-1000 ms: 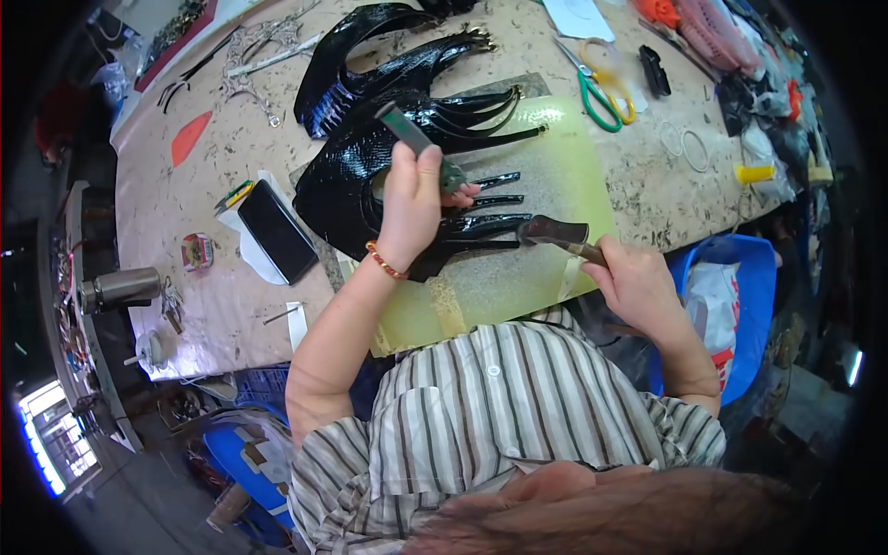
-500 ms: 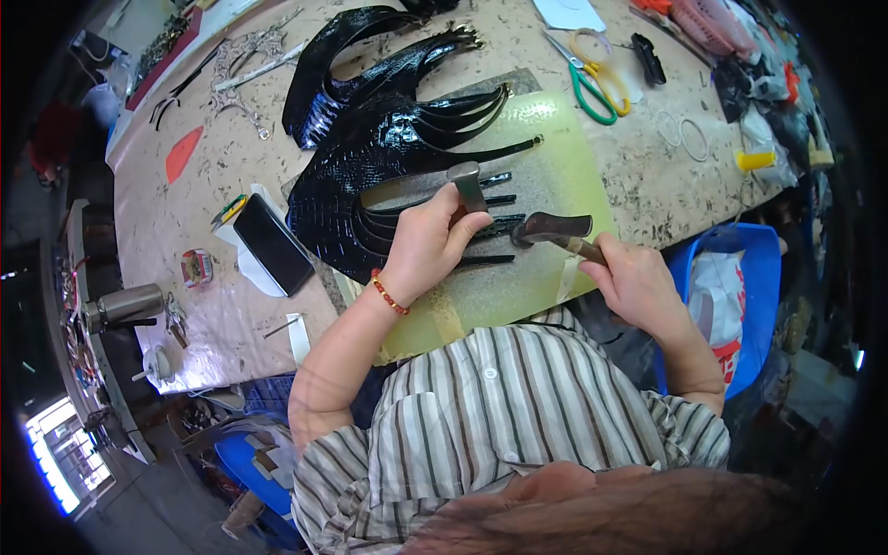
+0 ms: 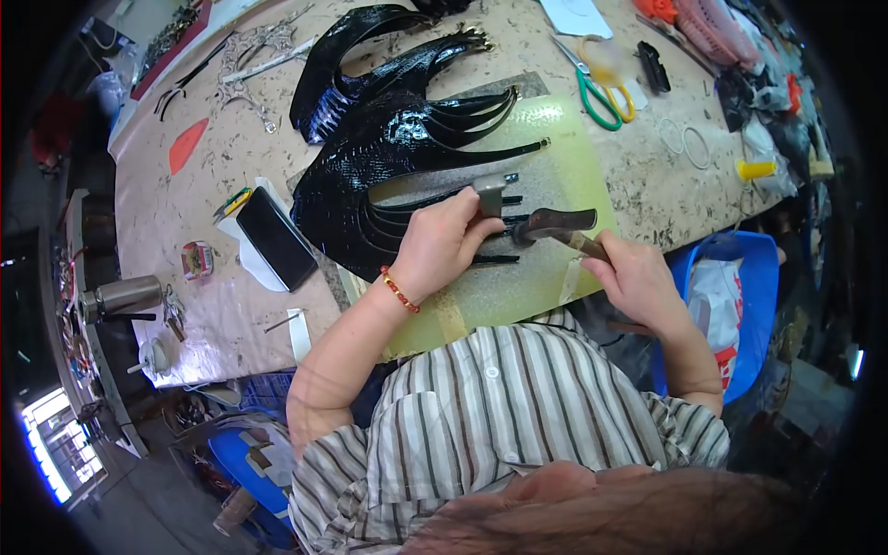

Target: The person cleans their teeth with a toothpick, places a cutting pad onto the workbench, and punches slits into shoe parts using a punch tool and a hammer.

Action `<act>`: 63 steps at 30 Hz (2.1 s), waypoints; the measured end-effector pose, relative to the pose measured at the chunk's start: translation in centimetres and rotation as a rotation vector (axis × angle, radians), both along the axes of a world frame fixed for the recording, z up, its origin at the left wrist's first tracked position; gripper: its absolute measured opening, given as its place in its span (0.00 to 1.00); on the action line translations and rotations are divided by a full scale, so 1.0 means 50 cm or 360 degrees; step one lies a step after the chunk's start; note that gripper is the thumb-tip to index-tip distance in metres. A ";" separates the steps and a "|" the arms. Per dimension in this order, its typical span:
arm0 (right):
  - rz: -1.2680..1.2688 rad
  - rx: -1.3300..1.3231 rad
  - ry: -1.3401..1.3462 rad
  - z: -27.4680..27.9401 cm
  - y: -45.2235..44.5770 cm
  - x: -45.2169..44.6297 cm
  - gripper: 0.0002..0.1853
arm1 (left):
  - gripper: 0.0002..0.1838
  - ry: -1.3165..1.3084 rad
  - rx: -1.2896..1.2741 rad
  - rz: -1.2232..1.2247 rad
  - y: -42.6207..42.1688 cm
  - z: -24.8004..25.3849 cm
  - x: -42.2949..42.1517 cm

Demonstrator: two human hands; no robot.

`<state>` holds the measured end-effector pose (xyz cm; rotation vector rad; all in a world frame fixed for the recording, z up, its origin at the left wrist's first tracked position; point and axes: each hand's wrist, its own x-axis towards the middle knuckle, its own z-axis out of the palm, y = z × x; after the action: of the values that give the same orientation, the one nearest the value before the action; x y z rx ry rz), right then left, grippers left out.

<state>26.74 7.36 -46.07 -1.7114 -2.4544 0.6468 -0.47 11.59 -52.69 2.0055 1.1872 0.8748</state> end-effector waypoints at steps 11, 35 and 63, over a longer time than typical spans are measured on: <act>0.0200 0.0544 0.0360 0.127 0.034 -0.018 0.09 | 0.11 0.0056 0.0541 -0.0158 -0.008 -0.002 0.010; 0.0292 0.0041 0.0031 0.043 0.004 0.010 0.15 | 0.20 -0.0141 -0.0094 0.0194 -0.005 -0.029 -0.006; 0.0070 0.0198 0.0007 -0.013 0.004 -0.015 0.12 | 0.11 -0.0997 -0.0230 0.0574 -0.059 0.027 -0.058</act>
<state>26.01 7.54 -46.70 -1.6136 -2.4785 0.4897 -3.37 8.64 -51.36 1.2651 1.1998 1.4176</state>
